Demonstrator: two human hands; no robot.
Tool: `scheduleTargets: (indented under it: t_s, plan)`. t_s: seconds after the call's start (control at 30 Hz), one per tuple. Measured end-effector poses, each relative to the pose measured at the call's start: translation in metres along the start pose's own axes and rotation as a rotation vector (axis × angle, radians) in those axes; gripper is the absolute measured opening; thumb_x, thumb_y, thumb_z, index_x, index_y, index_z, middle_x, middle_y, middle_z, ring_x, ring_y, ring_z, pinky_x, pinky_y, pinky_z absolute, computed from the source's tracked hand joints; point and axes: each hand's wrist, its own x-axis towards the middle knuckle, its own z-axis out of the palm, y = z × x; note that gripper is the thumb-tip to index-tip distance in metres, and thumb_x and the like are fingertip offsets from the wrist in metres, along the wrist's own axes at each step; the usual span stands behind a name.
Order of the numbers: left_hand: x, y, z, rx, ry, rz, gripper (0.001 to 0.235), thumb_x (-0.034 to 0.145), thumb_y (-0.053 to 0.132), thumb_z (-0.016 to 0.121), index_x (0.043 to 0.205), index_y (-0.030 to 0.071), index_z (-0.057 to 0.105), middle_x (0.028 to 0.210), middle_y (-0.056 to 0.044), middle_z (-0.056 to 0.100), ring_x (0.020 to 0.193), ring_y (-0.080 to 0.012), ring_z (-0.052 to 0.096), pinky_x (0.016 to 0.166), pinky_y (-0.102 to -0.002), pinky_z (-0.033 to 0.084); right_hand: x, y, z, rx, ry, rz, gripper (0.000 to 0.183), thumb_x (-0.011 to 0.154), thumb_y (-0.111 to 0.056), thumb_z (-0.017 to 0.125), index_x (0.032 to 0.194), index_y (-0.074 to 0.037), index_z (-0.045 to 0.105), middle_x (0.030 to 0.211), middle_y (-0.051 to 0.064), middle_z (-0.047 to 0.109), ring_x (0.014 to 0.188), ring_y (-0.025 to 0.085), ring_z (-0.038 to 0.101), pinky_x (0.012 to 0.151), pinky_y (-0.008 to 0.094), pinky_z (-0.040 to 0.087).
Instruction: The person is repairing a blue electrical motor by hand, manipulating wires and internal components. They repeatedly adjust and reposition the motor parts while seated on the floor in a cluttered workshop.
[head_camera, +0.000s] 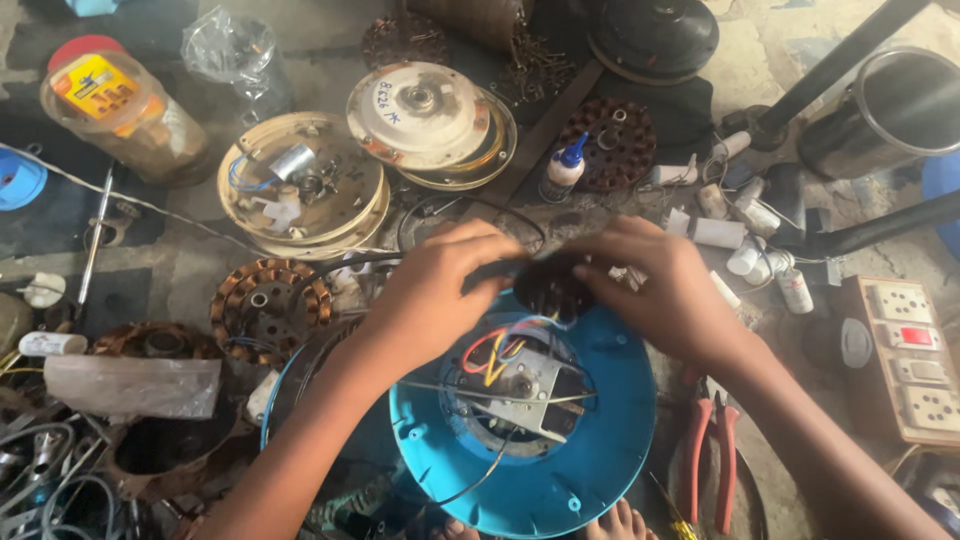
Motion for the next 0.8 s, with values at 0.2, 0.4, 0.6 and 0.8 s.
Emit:
scheduleTargets:
  t_s: [0.2,0.4,0.6,0.8]
  plan:
    - [0.005,0.000,0.004,0.028,-0.040,-0.013,0.042,0.075,0.009,0.078,0.116,0.006,0.068,0.115,-0.010,0.071,0.108,-0.0340,0.067,0.087,-0.041,0.053,0.007,-0.020,0.008,-0.207,0.035,-0.207,0.028,0.082,-0.005,0.073,0.109,-0.007,0.074,0.086,0.012,0.058,0.085,0.032,0.059,0.075,0.044,0.050]
    - [0.020,-0.011,0.013,0.129,-0.135,0.014,0.031,0.079,0.013,0.080,0.108,0.008,0.070,0.104,-0.011,0.072,0.100,-0.0361,0.070,0.081,-0.046,0.055,0.003,-0.015,0.018,-0.331,0.032,-0.253,0.032,0.081,-0.004,0.074,0.113,-0.004,0.073,0.082,0.012,0.052,0.079,0.031,0.054,0.070,0.043,0.048]
    - [0.022,-0.029,0.023,0.244,-0.126,0.134,0.031,0.074,0.007,0.074,0.103,0.004,0.063,0.099,-0.013,0.069,0.096,-0.0381,0.070,0.077,-0.047,0.055,-0.003,-0.009,0.026,-0.003,0.066,0.112,0.038,0.078,-0.004,0.074,0.115,-0.009,0.068,0.098,0.009,0.064,0.090,0.025,0.070,0.078,0.036,0.056]
    - [0.025,-0.027,0.028,0.257,-0.158,0.112,0.028,0.076,0.010,0.075,0.100,0.004,0.061,0.096,-0.013,0.069,0.096,-0.0376,0.069,0.077,-0.048,0.054,-0.009,-0.003,0.019,0.024,-0.147,0.283,0.049,0.070,-0.005,0.077,0.116,-0.009,0.064,0.103,0.008,0.074,0.098,0.026,0.075,0.082,0.035,0.057]
